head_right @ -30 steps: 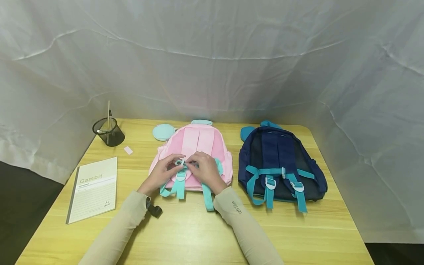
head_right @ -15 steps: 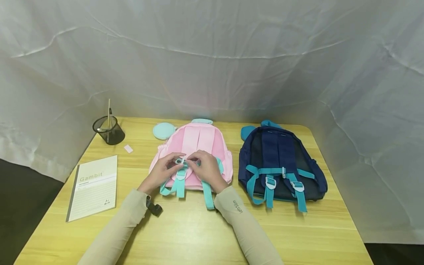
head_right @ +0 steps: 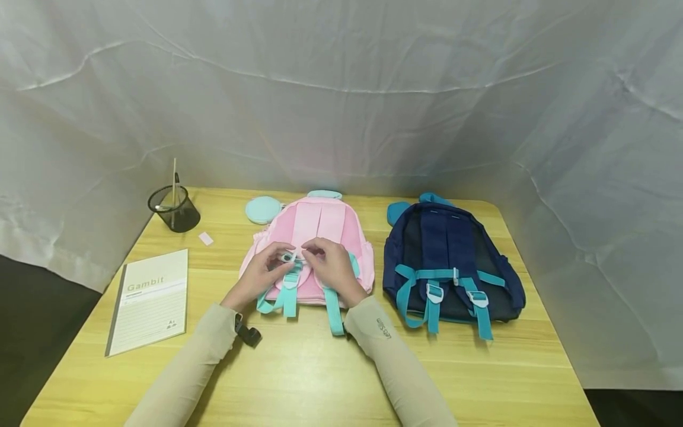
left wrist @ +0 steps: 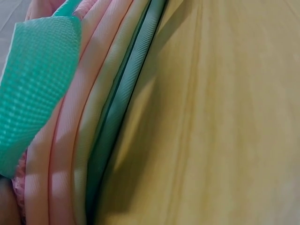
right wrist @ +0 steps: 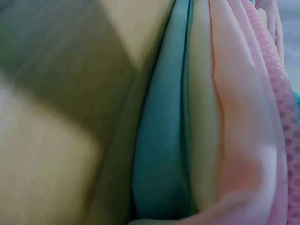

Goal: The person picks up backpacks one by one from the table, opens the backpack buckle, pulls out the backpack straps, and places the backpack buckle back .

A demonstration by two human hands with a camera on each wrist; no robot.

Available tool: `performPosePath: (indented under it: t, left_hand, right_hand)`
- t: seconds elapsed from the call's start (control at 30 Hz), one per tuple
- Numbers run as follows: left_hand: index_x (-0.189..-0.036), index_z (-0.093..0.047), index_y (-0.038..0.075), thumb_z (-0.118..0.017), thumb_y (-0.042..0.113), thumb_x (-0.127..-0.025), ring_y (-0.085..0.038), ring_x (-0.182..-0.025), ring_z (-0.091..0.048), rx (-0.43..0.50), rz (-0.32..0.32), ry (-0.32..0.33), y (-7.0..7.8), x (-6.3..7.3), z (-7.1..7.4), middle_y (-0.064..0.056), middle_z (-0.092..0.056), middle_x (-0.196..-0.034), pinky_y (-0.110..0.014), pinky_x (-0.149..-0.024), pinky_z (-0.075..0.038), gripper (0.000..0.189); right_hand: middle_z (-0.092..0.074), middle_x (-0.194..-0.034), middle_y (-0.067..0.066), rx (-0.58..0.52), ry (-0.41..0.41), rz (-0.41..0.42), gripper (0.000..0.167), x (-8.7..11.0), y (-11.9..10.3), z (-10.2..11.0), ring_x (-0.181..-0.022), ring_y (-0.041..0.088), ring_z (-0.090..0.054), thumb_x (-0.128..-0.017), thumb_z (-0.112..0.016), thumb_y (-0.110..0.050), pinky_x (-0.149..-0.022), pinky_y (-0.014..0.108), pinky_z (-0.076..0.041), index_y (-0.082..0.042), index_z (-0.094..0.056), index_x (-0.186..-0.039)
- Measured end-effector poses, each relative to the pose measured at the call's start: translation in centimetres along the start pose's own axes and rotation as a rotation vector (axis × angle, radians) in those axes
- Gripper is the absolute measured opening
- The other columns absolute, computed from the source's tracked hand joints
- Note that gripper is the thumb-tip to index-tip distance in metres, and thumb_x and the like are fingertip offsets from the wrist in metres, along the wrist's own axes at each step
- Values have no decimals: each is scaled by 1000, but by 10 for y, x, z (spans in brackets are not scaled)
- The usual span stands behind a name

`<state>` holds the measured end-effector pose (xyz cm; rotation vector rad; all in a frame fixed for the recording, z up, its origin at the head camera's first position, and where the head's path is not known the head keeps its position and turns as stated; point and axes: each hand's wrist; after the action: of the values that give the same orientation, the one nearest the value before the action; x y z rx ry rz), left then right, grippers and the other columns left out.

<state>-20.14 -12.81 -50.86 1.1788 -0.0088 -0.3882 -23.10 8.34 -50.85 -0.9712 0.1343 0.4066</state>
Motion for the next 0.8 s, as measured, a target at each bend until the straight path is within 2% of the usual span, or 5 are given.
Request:
performPosePath:
  t: [0.17,0.33,0.53,0.8]
  left_hand:
    - [-129,-63,6,-69,11,-100,-29,-105,-66,11,11,-1,1,0,0,-13,-71,-118,-35,-95,-52,29]
    - [-125,-63,2,-69,10,-100,-29,-102,-65,17,12,-4,1,0,1,-14,-71,-114,-31,-92,-52,27]
    - [-123,-64,3,-69,10,-100,-26,-100,-64,31,9,-4,-2,-1,0,-14,-71,-112,-27,-90,-51,25]
    - [-121,-63,7,-70,10,-99,-25,-99,-62,39,45,9,-27,-8,-1,-11,-71,-109,-28,-89,-49,23]
  right_hand:
    - [-78,-103,0,-6,-24,-27,12,-2,-2,3,-96,16,-71,-100,-70,-16,-92,38,-58,-14,-78,-109]
    - [-78,-105,0,-26,-59,-34,14,-4,-3,2,-98,16,-71,-101,-70,-19,-92,37,-58,-13,-77,-110]
    - [-77,-105,0,-44,-85,-42,15,-3,0,0,-97,15,-71,-99,-72,-19,-92,37,-58,-14,-77,-113]
    - [-77,-104,0,-44,-117,-46,19,-2,1,7,-97,15,-73,-95,-78,-17,-93,38,-58,-13,-75,-112]
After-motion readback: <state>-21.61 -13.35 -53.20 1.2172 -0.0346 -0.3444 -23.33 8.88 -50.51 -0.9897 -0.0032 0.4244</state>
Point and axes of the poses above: each hand's wrist, its own x-axis away from the middle knuckle, its own z-axis out of the back of the hand, y = z × x
